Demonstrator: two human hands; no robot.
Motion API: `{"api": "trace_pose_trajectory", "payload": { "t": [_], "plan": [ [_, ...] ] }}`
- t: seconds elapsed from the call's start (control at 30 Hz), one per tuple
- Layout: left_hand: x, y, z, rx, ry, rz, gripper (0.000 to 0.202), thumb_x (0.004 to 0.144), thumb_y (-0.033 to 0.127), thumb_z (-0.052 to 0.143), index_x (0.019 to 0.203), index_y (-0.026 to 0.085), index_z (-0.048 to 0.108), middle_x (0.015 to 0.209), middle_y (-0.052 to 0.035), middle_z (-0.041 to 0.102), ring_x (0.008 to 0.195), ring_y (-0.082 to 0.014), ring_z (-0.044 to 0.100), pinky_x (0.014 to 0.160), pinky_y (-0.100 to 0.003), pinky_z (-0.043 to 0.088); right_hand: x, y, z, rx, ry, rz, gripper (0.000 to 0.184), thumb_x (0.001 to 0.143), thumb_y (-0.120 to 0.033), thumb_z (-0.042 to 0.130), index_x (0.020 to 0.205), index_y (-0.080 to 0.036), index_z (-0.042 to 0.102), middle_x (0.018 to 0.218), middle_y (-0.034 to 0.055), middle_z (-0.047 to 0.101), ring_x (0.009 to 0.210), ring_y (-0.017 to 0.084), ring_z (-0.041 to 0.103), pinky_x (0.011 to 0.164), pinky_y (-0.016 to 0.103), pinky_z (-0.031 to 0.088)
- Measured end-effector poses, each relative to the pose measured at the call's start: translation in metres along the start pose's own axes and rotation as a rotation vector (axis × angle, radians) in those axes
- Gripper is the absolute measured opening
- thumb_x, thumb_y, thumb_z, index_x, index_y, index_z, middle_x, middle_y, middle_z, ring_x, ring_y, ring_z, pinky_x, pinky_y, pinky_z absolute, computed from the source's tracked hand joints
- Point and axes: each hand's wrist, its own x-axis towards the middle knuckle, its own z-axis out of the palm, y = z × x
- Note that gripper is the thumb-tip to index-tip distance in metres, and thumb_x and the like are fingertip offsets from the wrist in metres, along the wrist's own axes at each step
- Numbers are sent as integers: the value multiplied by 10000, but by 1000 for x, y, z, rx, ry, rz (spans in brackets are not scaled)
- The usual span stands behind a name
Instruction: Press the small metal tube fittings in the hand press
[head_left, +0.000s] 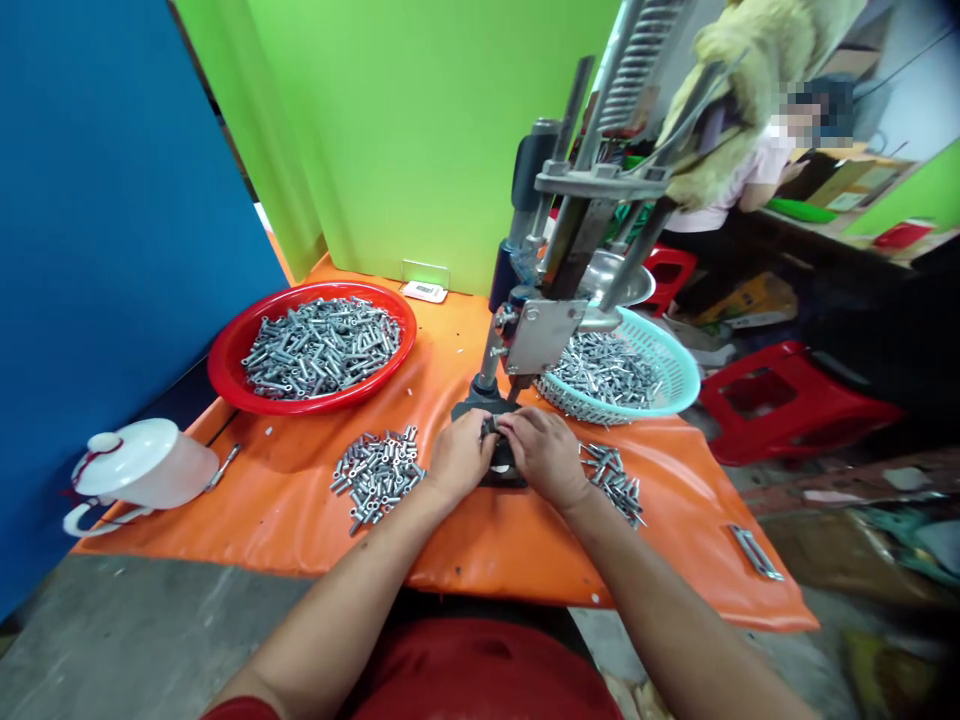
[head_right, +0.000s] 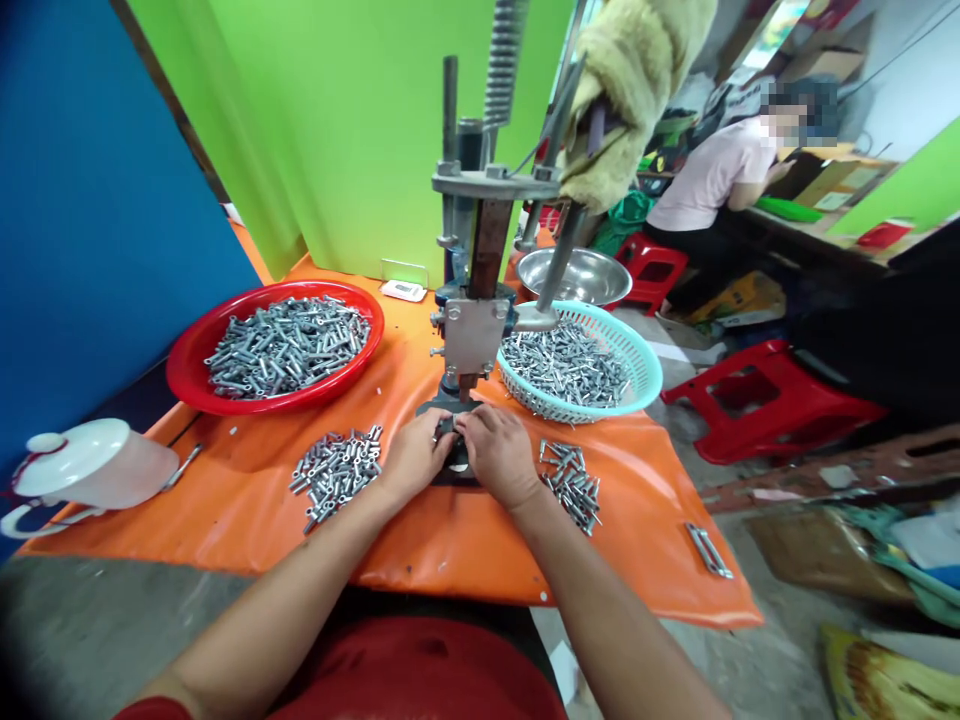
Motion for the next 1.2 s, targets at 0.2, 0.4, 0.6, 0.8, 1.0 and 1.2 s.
{"api": "trace_pose_trajectory", "payload": {
  "t": [0.2, 0.4, 0.6, 0.8, 1.0, 1.2],
  "plan": [
    [1, 1, 2, 21, 21, -9, 210, 841, 251, 543, 1044, 213, 582, 948, -54, 672, 895, -205, 619, 760, -303, 449, -13, 47, -14, -33, -163, 357, 300, 919, -404, 426, 1058, -233, 629, 1021, 50, 661, 879, 172, 623, 728, 259, 440],
    [0, 7, 6, -65, 69, -31, 233, 820, 197, 529, 1050, 204, 569, 931, -50, 649, 856, -186, 598, 760, -300, 451, -43, 89, -17, -352, -322, 490, 336, 850, -428, 501, 995, -180, 675, 1003, 140, 628, 920, 248, 594, 735, 329, 430],
    [3, 10, 18, -331, 137, -112, 317, 737, 190, 613, 1051, 184, 571, 732, 23, 556, 696, -120, 534, 691, -246, 433, -46, 89, -13, -244, -351, 586, 310, 821, -445, 517, 973, -209, 649, 985, 89, 648, 824, 207, 605, 655, 289, 395],
    [4, 8, 25, -478, 178, -133, 141, 764, 254, 596, 874, 172, 630, 705, 26, 573, 664, -104, 523, 651, -227, 411, -44, 92, -12, -38, -365, 703, 227, 748, -434, 577, 748, -216, 643, 748, 31, 656, 621, 145, 552, 545, 248, 318],
    [5, 7, 26, -513, 187, -132, 142, 766, 280, 611, 850, 173, 653, 723, 14, 609, 693, -112, 546, 671, -228, 426, -33, 65, -16, 433, -242, 697, 227, 739, -391, 594, 803, -179, 643, 726, 36, 655, 645, 138, 570, 586, 245, 416],
    [6, 5, 26, -497, 202, -122, 139, 760, 276, 635, 844, 170, 666, 754, 0, 642, 728, -122, 570, 672, -227, 428, -2, 19, -20, 1056, 87, 537, 343, 705, -459, 676, 875, -167, 616, 806, 38, 659, 702, 119, 594, 682, 262, 495]
  ]
}}
